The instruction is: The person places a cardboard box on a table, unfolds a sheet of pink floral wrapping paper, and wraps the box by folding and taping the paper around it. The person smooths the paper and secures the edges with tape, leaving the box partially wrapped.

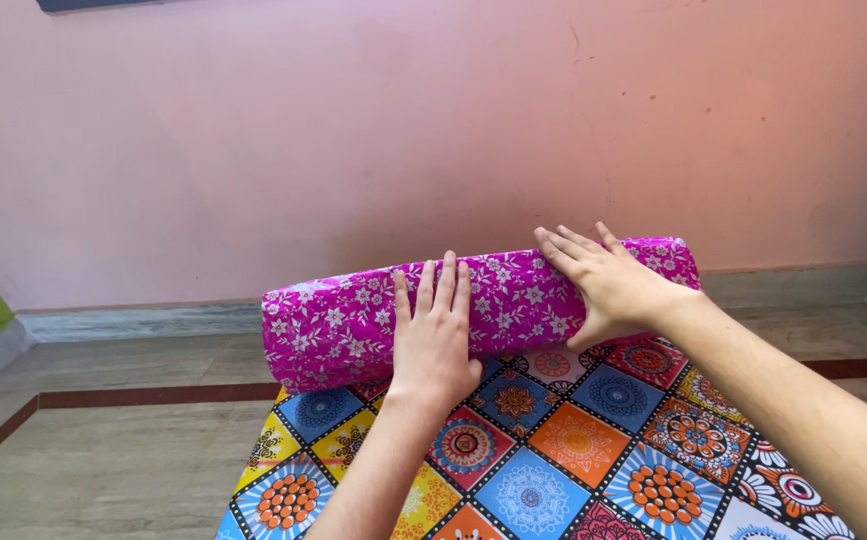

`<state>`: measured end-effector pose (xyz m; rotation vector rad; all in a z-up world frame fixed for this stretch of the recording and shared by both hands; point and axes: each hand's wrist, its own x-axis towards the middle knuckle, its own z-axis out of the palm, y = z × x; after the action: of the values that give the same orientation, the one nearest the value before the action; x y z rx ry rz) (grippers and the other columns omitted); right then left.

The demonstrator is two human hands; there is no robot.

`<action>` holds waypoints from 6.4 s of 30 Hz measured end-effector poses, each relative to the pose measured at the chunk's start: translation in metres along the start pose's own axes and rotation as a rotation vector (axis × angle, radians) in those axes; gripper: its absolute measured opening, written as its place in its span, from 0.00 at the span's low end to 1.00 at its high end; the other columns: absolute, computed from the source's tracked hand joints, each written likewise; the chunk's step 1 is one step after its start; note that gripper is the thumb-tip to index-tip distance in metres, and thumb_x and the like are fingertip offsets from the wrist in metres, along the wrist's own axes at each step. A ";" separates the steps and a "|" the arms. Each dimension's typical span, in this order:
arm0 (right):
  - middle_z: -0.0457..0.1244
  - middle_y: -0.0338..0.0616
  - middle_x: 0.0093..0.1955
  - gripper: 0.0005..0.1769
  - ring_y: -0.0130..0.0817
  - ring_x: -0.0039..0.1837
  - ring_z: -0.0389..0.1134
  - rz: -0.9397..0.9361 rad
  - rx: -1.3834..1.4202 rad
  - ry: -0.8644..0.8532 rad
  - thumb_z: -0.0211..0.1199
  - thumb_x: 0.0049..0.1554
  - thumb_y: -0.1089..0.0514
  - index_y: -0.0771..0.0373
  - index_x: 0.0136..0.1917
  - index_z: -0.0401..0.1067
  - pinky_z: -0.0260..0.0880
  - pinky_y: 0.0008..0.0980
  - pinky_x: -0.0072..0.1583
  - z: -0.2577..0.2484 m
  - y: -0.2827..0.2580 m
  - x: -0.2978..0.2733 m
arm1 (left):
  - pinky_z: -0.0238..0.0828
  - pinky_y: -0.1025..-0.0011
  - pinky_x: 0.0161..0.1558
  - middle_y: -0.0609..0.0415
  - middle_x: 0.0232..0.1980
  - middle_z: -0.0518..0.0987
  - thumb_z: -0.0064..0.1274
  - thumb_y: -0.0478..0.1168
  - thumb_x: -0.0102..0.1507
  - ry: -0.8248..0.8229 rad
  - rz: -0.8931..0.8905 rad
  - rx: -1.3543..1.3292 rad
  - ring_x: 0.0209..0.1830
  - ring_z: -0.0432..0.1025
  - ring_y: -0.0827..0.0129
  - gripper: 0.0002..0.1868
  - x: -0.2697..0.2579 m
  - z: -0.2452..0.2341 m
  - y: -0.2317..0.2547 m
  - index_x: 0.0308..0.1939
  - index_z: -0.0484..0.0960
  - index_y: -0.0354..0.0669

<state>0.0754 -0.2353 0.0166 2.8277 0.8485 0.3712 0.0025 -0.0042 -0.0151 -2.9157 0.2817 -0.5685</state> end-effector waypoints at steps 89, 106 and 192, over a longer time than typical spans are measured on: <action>0.43 0.51 0.85 0.39 0.45 0.86 0.38 -0.361 0.503 0.044 0.47 0.65 0.39 0.62 0.81 0.51 0.33 0.47 0.80 0.084 -0.099 -0.053 | 0.42 0.22 0.69 0.41 0.81 0.50 0.66 0.73 0.47 -0.394 -0.447 -0.164 0.83 0.44 0.44 0.72 0.004 -0.023 -0.036 0.81 0.45 0.42; 0.43 0.52 0.84 0.49 0.47 0.85 0.38 -0.283 0.492 0.026 0.48 0.60 0.27 0.63 0.80 0.51 0.33 0.48 0.80 0.096 -0.110 -0.074 | 0.26 0.21 0.66 0.32 0.82 0.44 0.63 0.58 0.56 -0.329 -0.444 0.100 0.79 0.43 0.29 0.60 0.014 -0.005 0.008 0.81 0.44 0.38; 0.41 0.62 0.84 0.58 0.54 0.83 0.35 0.167 0.459 0.102 0.51 0.55 0.23 0.68 0.81 0.44 0.27 0.50 0.77 0.099 -0.183 -0.064 | 0.27 0.37 0.77 0.45 0.83 0.45 0.64 0.42 0.51 0.394 0.113 0.125 0.83 0.40 0.54 0.61 0.014 0.073 0.012 0.81 0.42 0.45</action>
<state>-0.0434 -0.1285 -0.1314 3.3446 0.8049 0.3879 0.0411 -0.0097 -0.0792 -2.6287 0.4368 -1.0963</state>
